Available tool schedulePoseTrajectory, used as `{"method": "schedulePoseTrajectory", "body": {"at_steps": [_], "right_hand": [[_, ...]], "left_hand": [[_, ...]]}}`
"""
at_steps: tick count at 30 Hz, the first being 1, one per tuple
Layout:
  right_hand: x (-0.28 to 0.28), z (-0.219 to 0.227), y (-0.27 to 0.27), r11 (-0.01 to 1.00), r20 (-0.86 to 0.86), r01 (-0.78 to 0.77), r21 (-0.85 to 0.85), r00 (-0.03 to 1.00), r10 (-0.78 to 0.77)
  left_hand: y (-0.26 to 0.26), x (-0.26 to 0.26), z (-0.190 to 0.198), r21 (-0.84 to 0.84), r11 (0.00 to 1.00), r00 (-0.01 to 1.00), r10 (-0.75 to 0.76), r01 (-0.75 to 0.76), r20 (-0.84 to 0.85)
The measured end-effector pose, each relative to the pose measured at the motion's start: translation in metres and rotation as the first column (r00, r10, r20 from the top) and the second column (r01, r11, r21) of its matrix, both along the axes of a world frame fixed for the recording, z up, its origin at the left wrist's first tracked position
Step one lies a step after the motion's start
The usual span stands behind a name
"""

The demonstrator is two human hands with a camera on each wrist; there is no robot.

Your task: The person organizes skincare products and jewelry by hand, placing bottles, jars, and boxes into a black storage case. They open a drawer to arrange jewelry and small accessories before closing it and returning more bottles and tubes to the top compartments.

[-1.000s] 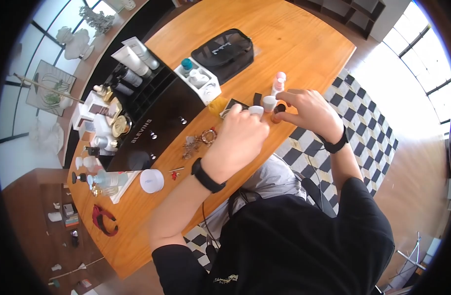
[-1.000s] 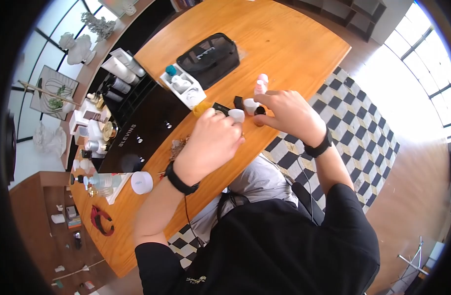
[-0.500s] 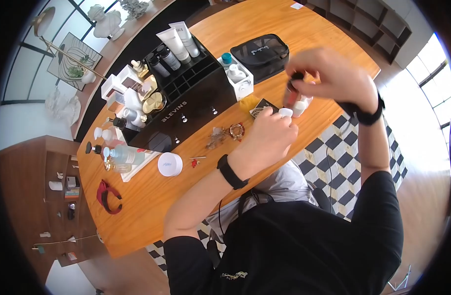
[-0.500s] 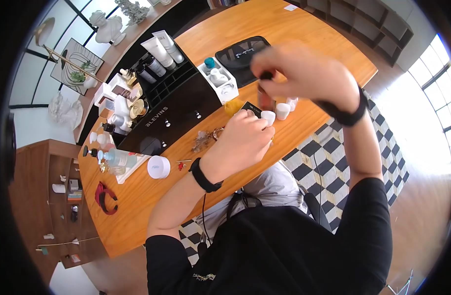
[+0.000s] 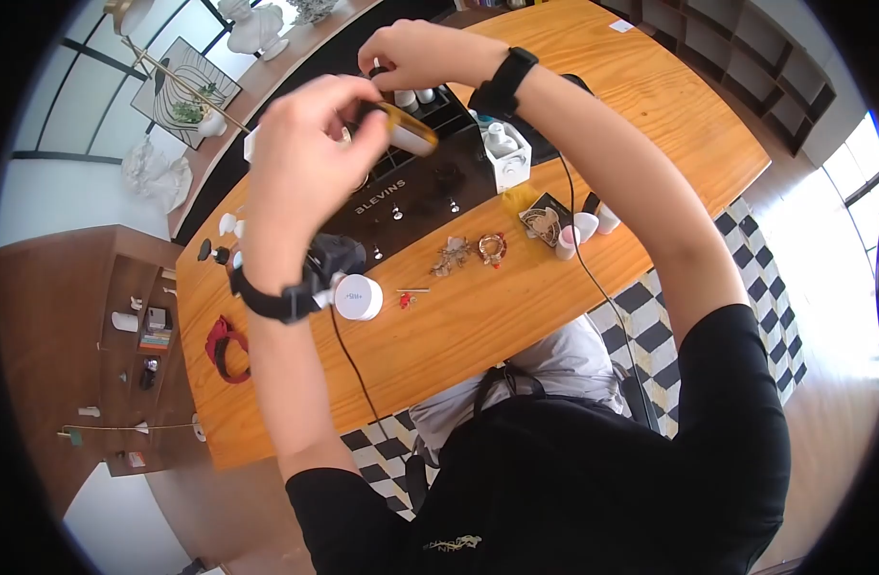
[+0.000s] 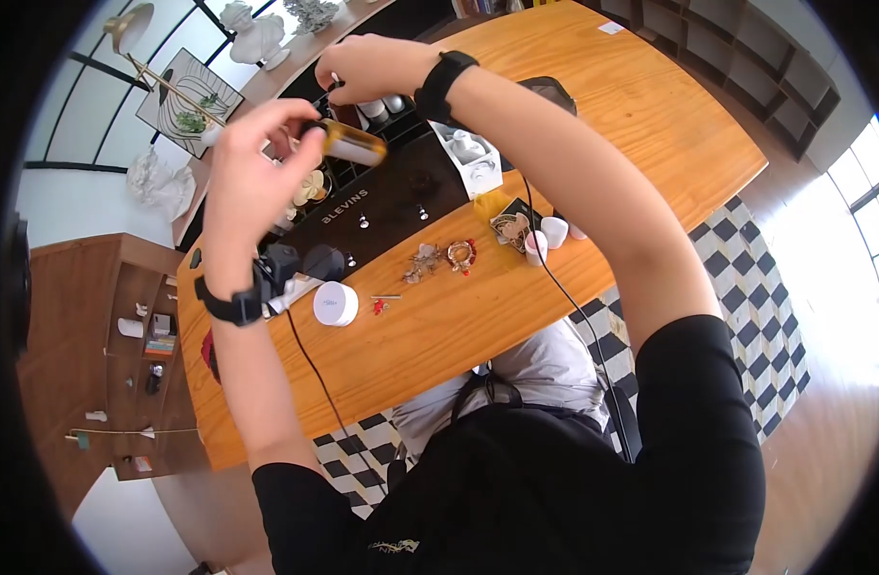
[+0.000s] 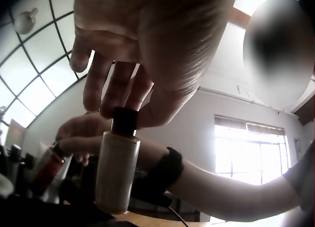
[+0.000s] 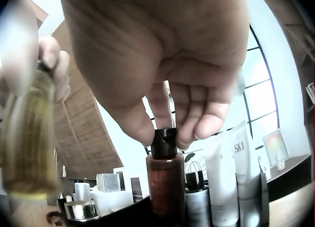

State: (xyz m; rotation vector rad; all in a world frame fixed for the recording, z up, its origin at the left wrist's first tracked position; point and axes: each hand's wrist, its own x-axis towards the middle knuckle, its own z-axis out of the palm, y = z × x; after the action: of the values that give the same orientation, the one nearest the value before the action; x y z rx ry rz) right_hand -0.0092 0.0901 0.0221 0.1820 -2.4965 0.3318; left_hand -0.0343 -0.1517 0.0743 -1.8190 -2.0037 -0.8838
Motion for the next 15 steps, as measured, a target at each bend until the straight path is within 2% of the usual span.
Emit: {"method": "schedulePoseTrajectory", "body": {"at_steps": [2,3,4,6,10,13,15], "right_hand": [[-0.011,-0.013,0.000,1.000,0.038,0.011,-0.022,0.999,-0.010],[-0.018,-0.020,0.002,1.000,0.048,0.014,-0.006,0.999,-0.014],[-0.020,-0.022,0.001,1.000,0.057,0.018,0.010,0.998,-0.018],[-0.022,-0.028,-0.001,0.999,0.068,0.038,0.033,0.997,-0.040],[-0.027,-0.030,-0.008,0.993,0.100,0.094,0.069,0.990,-0.100],[-0.031,-0.032,-0.010,0.990,0.146,0.116,0.078,0.981,-0.126],[-0.031,-0.034,-0.011,0.994,0.130,0.106,-0.002,0.986,-0.105]], "left_hand": [[0.004,-0.038,0.002,-0.007,0.996,0.995,0.090,-0.090,-0.036],[0.007,-0.051,0.003,-0.071,0.984,0.987,0.159,-0.161,-0.036],[0.012,-0.063,0.002,-0.067,0.985,0.986,0.160,-0.162,-0.036],[0.023,-0.083,-0.008,-0.119,0.957,0.957,0.244,-0.264,-0.156],[0.043,-0.107,-0.030,-0.161,0.956,0.949,0.201,-0.244,-0.243],[0.050,-0.110,-0.039,-0.215,0.927,0.930,0.246,-0.308,-0.271],[0.055,-0.113,-0.043,-0.229,0.918,0.928,0.261,-0.324,-0.264]]}}
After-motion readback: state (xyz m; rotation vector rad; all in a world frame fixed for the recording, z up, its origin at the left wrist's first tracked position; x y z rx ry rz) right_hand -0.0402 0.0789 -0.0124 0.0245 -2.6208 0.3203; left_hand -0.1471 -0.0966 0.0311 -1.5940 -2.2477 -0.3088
